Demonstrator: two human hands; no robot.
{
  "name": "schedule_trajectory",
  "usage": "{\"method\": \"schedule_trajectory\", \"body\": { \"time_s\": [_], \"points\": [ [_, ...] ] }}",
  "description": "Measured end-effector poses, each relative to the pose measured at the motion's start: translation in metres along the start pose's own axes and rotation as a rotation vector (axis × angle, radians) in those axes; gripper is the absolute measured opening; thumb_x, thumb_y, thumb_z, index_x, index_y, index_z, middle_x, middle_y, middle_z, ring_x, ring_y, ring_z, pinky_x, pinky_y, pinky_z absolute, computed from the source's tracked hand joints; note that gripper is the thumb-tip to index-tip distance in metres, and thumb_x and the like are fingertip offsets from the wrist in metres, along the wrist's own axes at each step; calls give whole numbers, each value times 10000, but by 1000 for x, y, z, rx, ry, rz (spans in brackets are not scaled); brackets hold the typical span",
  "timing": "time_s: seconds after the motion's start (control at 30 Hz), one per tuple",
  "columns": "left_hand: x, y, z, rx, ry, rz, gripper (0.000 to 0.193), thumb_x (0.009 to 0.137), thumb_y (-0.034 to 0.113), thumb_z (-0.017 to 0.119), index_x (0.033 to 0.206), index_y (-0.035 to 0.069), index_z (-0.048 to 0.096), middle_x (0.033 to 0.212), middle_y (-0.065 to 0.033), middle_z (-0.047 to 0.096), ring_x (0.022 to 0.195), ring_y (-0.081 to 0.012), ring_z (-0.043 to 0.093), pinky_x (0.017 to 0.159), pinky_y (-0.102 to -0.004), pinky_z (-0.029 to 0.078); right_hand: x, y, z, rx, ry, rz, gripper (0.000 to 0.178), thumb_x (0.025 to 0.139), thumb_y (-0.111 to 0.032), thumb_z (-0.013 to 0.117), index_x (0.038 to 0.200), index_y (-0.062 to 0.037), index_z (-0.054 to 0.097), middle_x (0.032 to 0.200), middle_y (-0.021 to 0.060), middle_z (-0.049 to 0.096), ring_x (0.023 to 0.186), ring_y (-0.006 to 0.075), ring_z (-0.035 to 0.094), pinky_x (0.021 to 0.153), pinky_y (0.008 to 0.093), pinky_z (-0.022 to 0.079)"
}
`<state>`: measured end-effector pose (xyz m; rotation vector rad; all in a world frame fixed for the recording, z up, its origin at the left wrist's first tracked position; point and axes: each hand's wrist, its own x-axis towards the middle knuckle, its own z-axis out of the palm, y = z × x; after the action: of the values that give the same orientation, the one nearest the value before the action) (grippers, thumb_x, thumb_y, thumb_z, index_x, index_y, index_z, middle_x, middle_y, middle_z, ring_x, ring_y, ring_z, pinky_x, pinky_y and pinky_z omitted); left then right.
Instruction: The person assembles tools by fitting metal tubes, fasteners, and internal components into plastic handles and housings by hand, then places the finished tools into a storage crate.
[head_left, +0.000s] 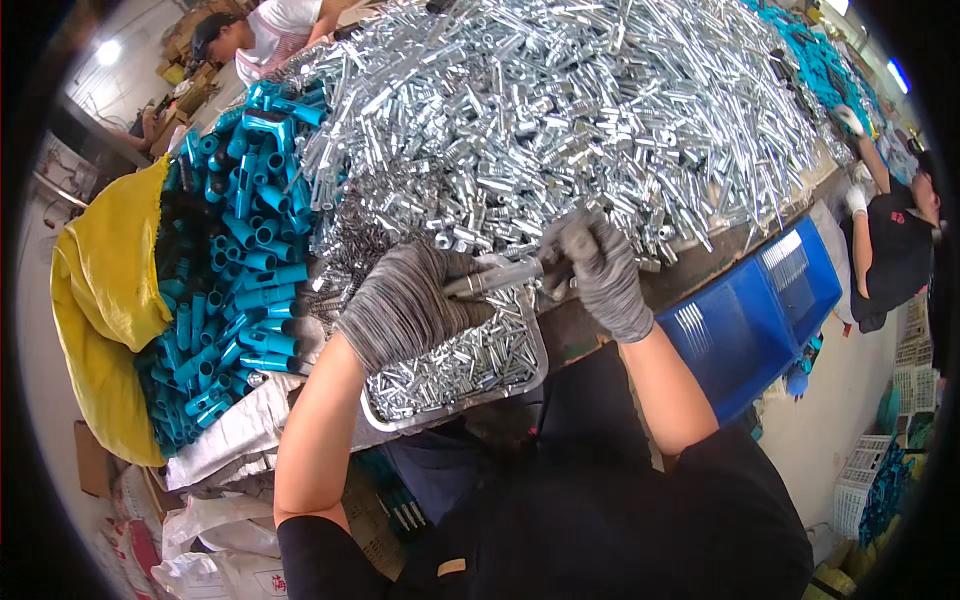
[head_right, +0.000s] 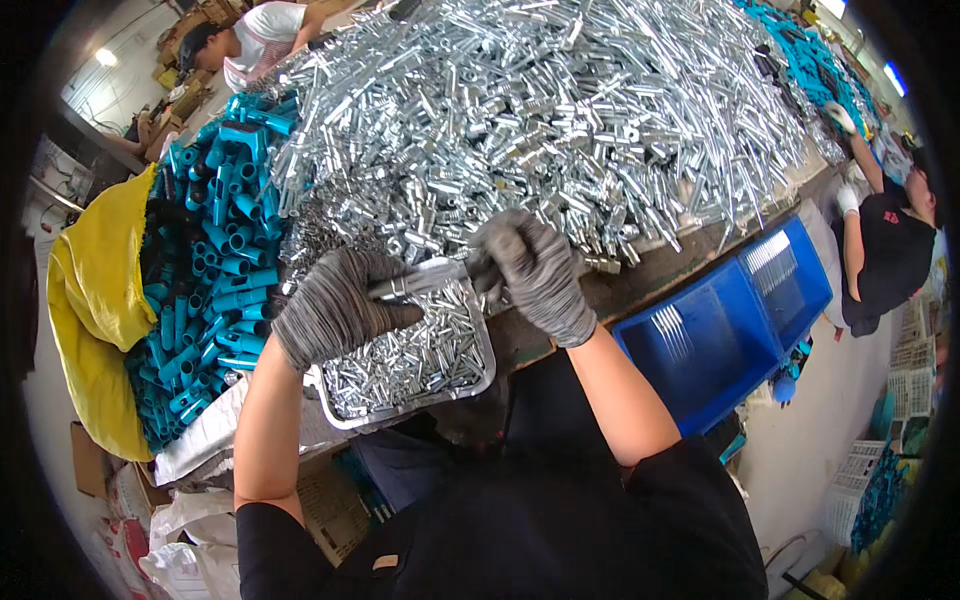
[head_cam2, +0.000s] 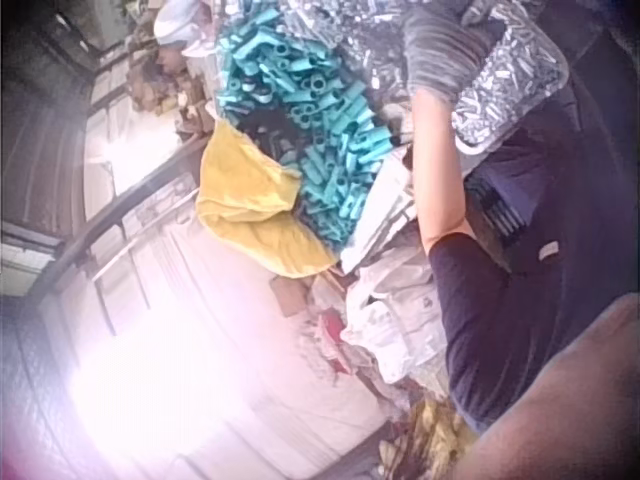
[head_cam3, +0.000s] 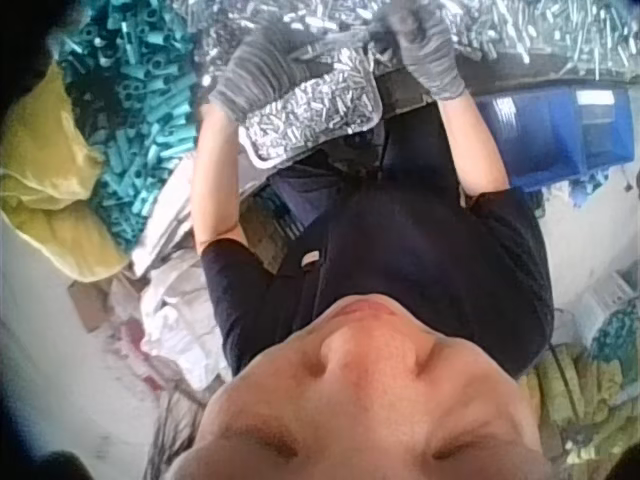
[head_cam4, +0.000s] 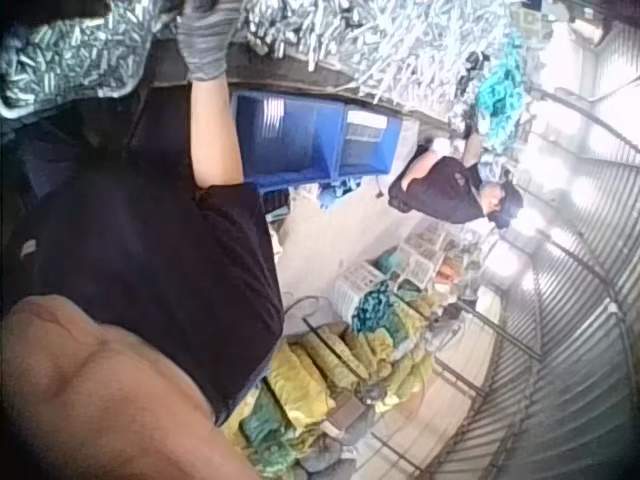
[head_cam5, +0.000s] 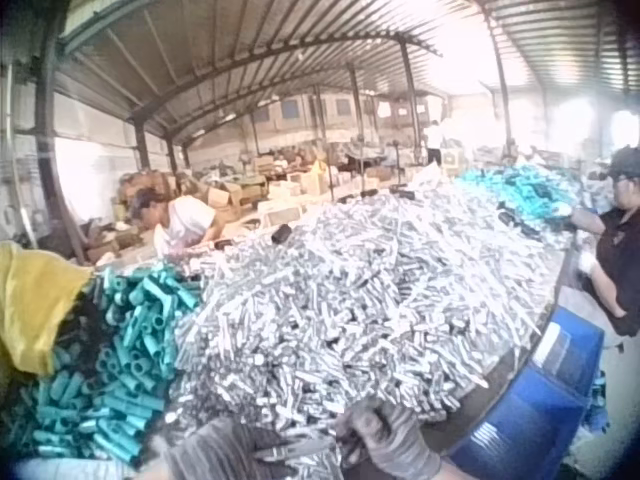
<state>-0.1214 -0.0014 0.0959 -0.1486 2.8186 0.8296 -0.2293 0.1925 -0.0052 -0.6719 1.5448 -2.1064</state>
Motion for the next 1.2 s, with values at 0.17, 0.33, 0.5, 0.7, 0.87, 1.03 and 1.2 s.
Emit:
{"method": "schedule_trajectory", "body": {
  "time_s": [0.17,0.33,0.5,0.7,0.87,1.03,1.2],
  "points": [
    [-2,2,45,-38,94,69,436,713,310,785,1082,99,687,817,-204,667,744,-323,670,684,-365,519,-31,17,32,-371,10,-342,361,956,-362,550,953,-4,595,793,74,624,726,153,589,670,318,474],
    [-12,11,73,54,106,21,436,726,288,756,1105,88,674,828,-220,658,752,-355,653,687,-385,520,-64,25,12,-405,-31,151,312,937,-246,580,1145,-16,550,981,156,597,902,257,581,783,393,471],
    [-17,19,77,-160,-96,-3,422,731,218,751,1126,97,668,874,-174,690,767,-308,675,713,-366,532,-78,17,-17,-227,-248,208,345,867,-275,655,1088,-18,591,773,71,630,642,185,605,631,327,495],
    [-28,51,86,-141,-118,44,342,757,196,755,1069,67,694,885,-171,701,801,-243,700,712,-316,533,-103,18,-37,143,-292,695,389,856,-383,660,976,-14,634,677,20,598,563,77,557,461,232,431],
    [-39,26,108,-599,39,-239,326,871,274,681,966,-37,659,745,-69,662,661,-132,586,620,-280,478,-127,24,-126,-25,-287,510,522,860,-451,571,1119,-1,623,903,113,690,562,99,582,469,209,439],
    [-59,-27,159,-619,604,-138,271,890,265,654,984,12,633,681,-4,582,620,-67,525,495,-213,374,-172,203,-332,-786,789,552,189,833,-190,652,909,-25,702,838,73,705,711,167,638,684,308,516],
    [-43,-31,186,-1021,801,-227,350,880,365,662,978,34,609,660,9,581,424,-17,390,363,-166,243,-215,297,-430,-646,938,477,180,831,-146,617,898,7,685,861,95,700,785,181,635,692,319,515]
  ]
}}
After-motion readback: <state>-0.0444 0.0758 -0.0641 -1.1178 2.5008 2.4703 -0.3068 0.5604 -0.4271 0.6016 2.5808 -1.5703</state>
